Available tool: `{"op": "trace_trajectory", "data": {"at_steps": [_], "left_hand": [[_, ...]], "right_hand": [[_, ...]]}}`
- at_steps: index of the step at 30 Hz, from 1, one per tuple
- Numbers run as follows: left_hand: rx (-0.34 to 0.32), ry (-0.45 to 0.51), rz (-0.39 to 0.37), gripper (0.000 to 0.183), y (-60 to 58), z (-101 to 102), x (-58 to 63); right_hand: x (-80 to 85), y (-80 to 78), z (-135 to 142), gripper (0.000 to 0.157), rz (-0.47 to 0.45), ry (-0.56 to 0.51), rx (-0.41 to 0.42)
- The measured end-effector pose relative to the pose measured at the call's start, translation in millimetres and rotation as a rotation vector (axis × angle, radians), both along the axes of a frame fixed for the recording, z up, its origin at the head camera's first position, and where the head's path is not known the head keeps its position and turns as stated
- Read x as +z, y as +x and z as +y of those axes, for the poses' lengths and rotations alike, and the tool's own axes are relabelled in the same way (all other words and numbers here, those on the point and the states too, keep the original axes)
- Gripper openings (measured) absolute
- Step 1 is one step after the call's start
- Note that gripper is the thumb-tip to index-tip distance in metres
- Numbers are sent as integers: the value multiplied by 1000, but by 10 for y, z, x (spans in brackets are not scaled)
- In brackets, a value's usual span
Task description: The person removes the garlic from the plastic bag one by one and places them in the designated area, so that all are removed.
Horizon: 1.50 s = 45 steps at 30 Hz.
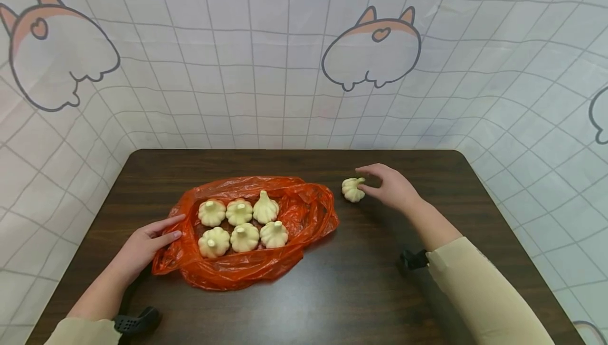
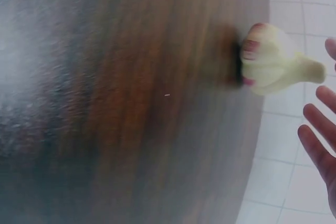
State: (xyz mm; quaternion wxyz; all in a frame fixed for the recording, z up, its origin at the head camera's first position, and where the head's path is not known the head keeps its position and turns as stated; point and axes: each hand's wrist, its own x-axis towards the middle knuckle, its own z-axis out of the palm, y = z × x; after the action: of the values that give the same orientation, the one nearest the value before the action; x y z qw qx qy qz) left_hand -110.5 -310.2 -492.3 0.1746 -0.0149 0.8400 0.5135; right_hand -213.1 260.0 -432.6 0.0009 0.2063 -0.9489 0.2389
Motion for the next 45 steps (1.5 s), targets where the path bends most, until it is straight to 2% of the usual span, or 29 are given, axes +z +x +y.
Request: {"op": "trace_trajectory", "data": {"at_steps": [10,25,31,38,45], "left_hand": [[6,-13,2,70,-36,8,7],[33,11,-7,71,-42,20,-38],[46,-3,-28,73,-24,18,-65],[46,-7,-29,73,-18,14,-68],[42,-26,-22,73,-27,18,-46]], "right_hand": [[180,-15,-99,44,52,-37,54],[317,135,-516,38,-24,-76,133],[312,224,-809,37,9,-38,241],[299,294,-1150,34,1,1,386],[277,356,-1370,34,-43,53,443]]}}
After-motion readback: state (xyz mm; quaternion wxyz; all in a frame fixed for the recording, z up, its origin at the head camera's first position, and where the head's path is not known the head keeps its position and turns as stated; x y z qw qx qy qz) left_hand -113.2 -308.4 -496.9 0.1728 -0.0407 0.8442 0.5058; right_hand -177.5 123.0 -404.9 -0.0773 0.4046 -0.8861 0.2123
